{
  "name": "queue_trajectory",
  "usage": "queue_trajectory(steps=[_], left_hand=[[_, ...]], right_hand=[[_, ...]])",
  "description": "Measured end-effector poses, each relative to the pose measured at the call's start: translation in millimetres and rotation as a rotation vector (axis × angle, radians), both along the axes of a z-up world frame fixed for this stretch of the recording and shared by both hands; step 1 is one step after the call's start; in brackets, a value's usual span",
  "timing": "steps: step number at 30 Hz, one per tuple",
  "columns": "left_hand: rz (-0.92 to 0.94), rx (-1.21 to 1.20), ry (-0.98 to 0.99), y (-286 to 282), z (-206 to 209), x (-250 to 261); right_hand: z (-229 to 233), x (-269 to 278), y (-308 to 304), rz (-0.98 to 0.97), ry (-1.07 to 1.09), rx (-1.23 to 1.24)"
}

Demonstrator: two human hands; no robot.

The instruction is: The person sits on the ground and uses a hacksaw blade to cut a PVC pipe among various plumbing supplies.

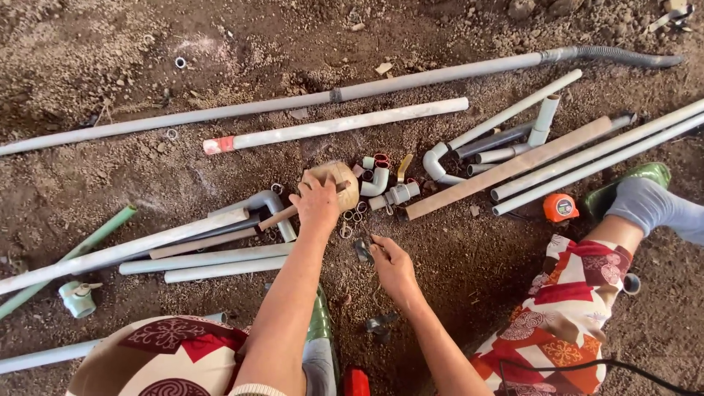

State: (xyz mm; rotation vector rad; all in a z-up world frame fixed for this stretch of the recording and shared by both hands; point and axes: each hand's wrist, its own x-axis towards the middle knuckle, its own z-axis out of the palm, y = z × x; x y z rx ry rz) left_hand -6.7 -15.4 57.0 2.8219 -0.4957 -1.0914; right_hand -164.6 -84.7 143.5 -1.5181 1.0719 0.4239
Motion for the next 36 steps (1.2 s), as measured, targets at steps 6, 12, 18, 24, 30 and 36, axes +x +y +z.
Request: queue_trajectory(steps=[6, 12, 18, 24, 30, 36], left_hand=[[-0.01, -0.033, -0.051, 6.6, -9.4, -6.1], [-0.011, -0.045, -0.099, 11.2, -42.9, -5.5], [-0.014, -0.038, -0.09, 14.0, -63.9, -6.1], [-0.013, -0.05, -0.108, 15.2, -66.1, -6.9], [-0.034, -0.132, -0.121, 17.6, -27.6, -7.4], [-0.036, -0.069, -0.144, 9.6, -16.2, -18.1]], right_hand=[[-1.7, 38.5, -1.7, 0.048, -0.054, 0.032], [-52.0, 59.1, -4.1, 0.132, -0.088, -0.065], [-20.2, 47.6, 6.6, 0.096, -0.1, -0.058], [-52.3, 35.2, 7.3, 0.095, -0.088, -0.058], [-53.2, 45.7, 3.4, 0.118, -0.055, -0.106], [-56.3, 45.7, -7.9, 0.09, -0.052, -0.036]])
